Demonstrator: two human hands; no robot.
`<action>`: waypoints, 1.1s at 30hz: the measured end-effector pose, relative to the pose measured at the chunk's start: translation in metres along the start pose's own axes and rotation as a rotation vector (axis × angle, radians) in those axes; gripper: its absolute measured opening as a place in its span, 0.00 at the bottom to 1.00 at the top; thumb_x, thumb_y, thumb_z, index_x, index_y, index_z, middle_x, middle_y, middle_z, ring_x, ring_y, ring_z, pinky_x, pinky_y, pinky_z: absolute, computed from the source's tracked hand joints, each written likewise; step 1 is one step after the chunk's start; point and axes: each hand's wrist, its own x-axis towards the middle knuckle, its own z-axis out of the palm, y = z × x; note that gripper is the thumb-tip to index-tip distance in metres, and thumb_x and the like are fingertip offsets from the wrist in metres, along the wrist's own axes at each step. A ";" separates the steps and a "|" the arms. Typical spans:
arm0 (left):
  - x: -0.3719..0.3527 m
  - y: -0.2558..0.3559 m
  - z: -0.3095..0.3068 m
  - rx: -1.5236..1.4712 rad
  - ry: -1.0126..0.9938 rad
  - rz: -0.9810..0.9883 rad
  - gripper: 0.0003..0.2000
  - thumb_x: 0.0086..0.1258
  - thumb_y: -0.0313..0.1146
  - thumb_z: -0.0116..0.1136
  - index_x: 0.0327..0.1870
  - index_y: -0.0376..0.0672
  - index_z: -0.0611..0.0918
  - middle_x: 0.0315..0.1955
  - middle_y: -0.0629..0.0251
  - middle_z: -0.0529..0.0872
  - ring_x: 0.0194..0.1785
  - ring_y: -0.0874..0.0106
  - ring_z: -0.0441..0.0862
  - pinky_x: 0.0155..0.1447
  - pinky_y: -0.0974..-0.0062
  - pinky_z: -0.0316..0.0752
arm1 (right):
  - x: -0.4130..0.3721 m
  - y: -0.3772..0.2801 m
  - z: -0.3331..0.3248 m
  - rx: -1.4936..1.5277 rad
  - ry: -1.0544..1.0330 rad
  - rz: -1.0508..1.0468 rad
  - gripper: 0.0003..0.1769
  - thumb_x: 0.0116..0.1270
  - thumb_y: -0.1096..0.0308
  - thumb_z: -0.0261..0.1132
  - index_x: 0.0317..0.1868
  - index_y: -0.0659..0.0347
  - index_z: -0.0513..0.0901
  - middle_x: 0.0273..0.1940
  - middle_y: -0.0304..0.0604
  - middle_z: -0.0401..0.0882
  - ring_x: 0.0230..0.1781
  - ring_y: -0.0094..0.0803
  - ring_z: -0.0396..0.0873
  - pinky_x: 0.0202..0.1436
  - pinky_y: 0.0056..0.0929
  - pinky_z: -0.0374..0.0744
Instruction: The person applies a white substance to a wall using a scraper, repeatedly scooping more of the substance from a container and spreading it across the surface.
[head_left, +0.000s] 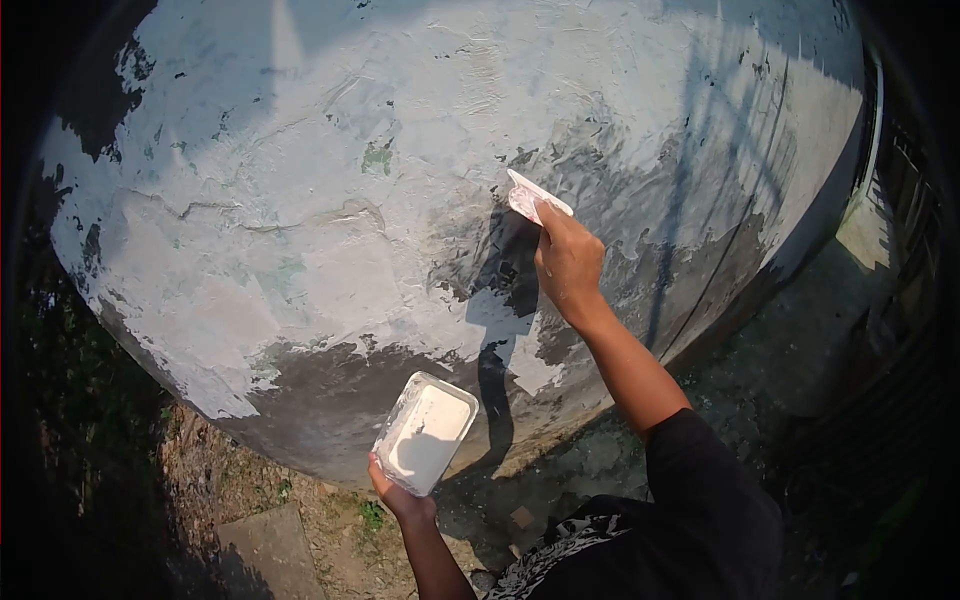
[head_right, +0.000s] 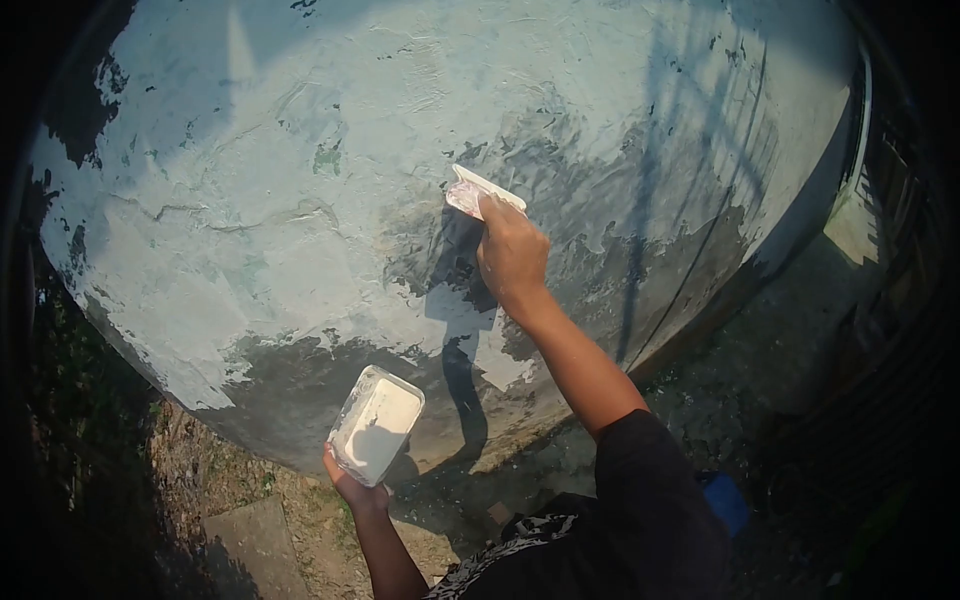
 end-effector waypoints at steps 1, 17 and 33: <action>-0.002 0.000 0.000 -0.011 0.006 -0.003 0.31 0.83 0.58 0.37 0.72 0.41 0.72 0.67 0.57 0.78 0.69 0.60 0.76 0.71 0.59 0.71 | 0.015 0.011 -0.001 -0.037 0.001 0.145 0.16 0.61 0.79 0.62 0.50 0.63 0.82 0.43 0.55 0.87 0.41 0.54 0.86 0.39 0.48 0.83; -0.005 0.002 0.026 0.013 0.099 0.040 0.30 0.81 0.57 0.40 0.72 0.44 0.72 0.68 0.61 0.78 0.70 0.61 0.76 0.71 0.59 0.70 | -0.020 -0.037 0.023 0.142 -0.278 -0.043 0.20 0.61 0.79 0.63 0.55 0.61 0.82 0.45 0.52 0.88 0.46 0.51 0.87 0.41 0.47 0.86; -0.013 -0.003 0.009 0.055 0.102 0.060 0.31 0.81 0.57 0.41 0.73 0.44 0.70 0.68 0.59 0.77 0.70 0.60 0.76 0.70 0.58 0.72 | -0.184 -0.039 0.077 0.172 -0.517 -0.150 0.21 0.60 0.72 0.63 0.55 0.67 0.83 0.48 0.55 0.86 0.53 0.50 0.86 0.52 0.44 0.85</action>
